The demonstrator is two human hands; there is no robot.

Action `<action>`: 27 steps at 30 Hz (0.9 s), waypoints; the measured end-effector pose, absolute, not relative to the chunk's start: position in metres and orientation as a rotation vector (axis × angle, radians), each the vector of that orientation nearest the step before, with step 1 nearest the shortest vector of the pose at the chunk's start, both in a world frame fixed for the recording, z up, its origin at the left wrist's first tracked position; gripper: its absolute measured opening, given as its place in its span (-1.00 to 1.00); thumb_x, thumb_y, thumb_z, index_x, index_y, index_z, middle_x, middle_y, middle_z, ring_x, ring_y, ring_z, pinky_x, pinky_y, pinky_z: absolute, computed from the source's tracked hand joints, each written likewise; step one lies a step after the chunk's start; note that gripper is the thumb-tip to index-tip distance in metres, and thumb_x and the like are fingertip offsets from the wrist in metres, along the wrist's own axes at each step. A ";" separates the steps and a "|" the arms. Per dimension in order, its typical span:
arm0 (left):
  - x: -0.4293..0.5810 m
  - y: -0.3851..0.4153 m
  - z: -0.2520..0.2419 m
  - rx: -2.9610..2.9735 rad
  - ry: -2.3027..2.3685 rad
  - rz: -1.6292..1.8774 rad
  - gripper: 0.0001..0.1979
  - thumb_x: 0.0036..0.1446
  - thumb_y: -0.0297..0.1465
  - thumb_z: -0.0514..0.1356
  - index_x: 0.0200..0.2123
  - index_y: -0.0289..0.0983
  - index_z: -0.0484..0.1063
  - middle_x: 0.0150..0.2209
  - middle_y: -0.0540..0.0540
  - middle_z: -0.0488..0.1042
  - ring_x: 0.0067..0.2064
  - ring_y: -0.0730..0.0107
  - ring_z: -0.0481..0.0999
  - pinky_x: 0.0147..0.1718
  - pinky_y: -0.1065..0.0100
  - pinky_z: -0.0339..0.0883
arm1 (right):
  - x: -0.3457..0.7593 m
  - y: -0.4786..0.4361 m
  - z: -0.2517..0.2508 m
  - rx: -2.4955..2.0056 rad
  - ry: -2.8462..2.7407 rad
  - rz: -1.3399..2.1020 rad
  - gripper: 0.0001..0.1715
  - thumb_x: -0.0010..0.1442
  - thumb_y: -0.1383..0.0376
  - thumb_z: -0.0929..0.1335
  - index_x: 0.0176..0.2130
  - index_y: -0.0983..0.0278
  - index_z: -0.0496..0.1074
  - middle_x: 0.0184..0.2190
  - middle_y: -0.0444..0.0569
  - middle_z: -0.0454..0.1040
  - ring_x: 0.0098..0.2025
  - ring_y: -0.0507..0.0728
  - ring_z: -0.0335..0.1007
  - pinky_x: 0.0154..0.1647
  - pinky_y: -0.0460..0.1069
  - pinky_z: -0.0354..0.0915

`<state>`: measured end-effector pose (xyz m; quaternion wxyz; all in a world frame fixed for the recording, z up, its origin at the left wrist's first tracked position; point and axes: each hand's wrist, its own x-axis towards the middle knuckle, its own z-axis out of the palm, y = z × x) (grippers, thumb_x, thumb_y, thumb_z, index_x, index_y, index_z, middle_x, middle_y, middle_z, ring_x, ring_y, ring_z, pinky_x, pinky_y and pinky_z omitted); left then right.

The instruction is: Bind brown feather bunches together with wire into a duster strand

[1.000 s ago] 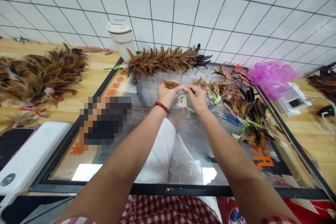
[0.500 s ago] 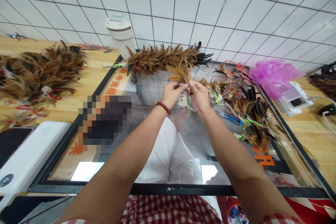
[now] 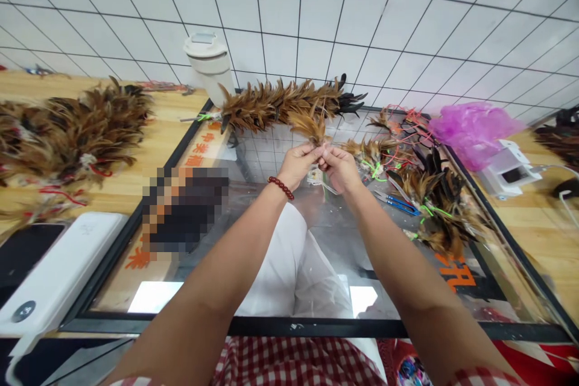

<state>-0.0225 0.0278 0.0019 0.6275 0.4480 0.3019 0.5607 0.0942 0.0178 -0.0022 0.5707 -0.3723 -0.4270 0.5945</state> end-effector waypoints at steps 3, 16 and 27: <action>-0.022 0.028 0.002 0.995 0.711 1.316 -0.71 -0.22 -0.25 0.41 -0.64 -0.35 0.47 -0.58 -0.03 0.45 -0.43 0.49 0.45 -0.34 0.43 0.32 | 0.094 0.018 -0.003 -0.897 -1.005 1.396 -0.61 -0.20 0.10 0.52 -0.61 0.30 0.36 -0.65 -0.19 0.33 -0.59 -0.09 0.10 -0.55 -0.13 0.03; -0.029 0.024 0.002 0.891 0.763 1.238 -0.70 -0.22 -0.21 0.40 -0.56 -0.35 0.51 -0.41 -0.15 0.57 -0.27 0.32 0.51 -0.26 0.34 0.34 | 0.090 0.015 -0.008 -0.970 -1.143 1.311 -0.60 -0.02 0.06 0.43 -0.59 0.28 0.32 -0.64 -0.20 0.28 -0.55 -0.04 0.11 -0.46 -0.10 0.08; -0.033 0.019 0.006 1.243 1.155 1.142 -0.73 0.02 -0.28 0.19 -0.63 -0.32 0.38 -0.71 0.08 0.29 -0.64 0.59 0.23 -0.60 0.49 0.11 | 0.095 0.013 -0.006 -1.079 -1.393 0.853 -0.76 0.17 0.15 0.33 -0.40 0.27 0.41 -0.43 -0.10 0.33 -0.30 0.05 0.26 -0.21 -0.04 0.22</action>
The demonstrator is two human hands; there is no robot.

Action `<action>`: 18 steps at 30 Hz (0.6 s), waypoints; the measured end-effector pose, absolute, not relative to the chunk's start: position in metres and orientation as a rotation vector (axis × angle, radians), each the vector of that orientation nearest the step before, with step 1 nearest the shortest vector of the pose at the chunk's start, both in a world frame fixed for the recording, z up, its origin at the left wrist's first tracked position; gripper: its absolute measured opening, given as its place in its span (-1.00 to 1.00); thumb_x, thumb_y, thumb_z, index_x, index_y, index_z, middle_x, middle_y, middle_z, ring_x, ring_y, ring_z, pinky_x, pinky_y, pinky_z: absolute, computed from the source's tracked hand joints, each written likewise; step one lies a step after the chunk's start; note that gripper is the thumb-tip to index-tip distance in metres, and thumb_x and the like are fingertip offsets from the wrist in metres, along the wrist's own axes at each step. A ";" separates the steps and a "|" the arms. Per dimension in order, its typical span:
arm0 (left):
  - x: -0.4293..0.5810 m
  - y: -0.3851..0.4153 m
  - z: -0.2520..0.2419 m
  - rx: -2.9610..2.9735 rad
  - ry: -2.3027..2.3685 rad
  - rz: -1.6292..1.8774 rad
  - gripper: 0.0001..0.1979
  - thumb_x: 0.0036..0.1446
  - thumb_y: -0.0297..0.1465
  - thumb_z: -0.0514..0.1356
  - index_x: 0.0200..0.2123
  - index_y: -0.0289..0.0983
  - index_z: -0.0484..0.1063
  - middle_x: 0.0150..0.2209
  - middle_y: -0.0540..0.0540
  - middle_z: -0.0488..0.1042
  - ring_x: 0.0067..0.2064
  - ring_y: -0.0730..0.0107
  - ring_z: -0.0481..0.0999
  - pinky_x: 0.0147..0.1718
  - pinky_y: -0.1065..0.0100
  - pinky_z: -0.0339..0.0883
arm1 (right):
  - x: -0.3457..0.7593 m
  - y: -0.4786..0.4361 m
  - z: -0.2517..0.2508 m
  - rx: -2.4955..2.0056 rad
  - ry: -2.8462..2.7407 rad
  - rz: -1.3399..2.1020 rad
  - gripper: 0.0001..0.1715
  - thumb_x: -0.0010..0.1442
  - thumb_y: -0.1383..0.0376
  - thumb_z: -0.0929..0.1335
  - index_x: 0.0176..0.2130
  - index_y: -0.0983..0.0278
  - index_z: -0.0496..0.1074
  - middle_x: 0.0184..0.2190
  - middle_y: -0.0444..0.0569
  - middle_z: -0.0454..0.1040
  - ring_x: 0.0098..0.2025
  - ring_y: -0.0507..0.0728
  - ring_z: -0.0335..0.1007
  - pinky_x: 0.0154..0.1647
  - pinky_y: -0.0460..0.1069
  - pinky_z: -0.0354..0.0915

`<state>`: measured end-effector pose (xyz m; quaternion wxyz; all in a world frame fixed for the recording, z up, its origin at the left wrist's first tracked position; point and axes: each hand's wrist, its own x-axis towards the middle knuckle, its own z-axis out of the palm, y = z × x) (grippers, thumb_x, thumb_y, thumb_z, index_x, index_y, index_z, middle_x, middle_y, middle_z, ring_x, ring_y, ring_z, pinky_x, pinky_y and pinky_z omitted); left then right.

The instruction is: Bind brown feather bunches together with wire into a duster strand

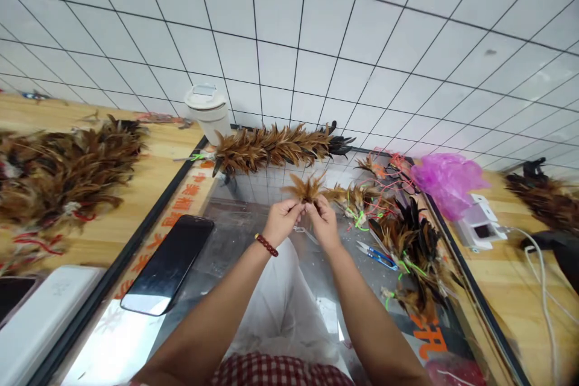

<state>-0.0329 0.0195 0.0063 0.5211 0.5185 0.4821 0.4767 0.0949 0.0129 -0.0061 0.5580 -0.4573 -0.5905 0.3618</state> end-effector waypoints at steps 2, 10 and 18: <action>-0.034 0.018 0.006 1.318 1.161 1.074 -0.73 0.04 -0.30 0.15 -0.63 -0.31 0.37 -0.71 0.08 0.28 -0.63 0.59 0.22 -0.60 0.49 0.09 | 0.100 0.014 -0.007 -1.054 -1.460 0.860 -0.68 0.19 0.15 0.32 -0.51 0.28 0.38 -0.45 -0.09 0.34 -0.30 0.06 0.26 -0.22 -0.04 0.22; -0.040 0.021 0.010 1.248 1.007 0.756 -0.69 -0.02 -0.22 0.22 -0.63 -0.34 0.39 -0.72 0.06 0.27 -0.65 0.61 0.21 -0.62 0.50 0.11 | 0.105 0.020 -0.005 -0.956 -1.377 1.315 -0.61 0.14 0.07 0.35 -0.54 0.29 0.40 -0.66 -0.14 0.34 -0.57 0.02 0.26 -0.46 -0.06 0.22; -0.053 0.027 0.017 0.898 0.761 0.648 -0.58 -0.12 -0.10 0.33 -0.47 -0.41 0.51 -0.49 -0.19 0.52 -0.52 0.46 0.47 -0.47 0.41 0.37 | 0.101 0.027 -0.009 -1.088 -1.226 1.286 -0.57 0.05 0.02 0.40 -0.58 0.29 0.38 -0.68 -0.16 0.30 -0.61 -0.02 0.17 -0.53 -0.08 0.16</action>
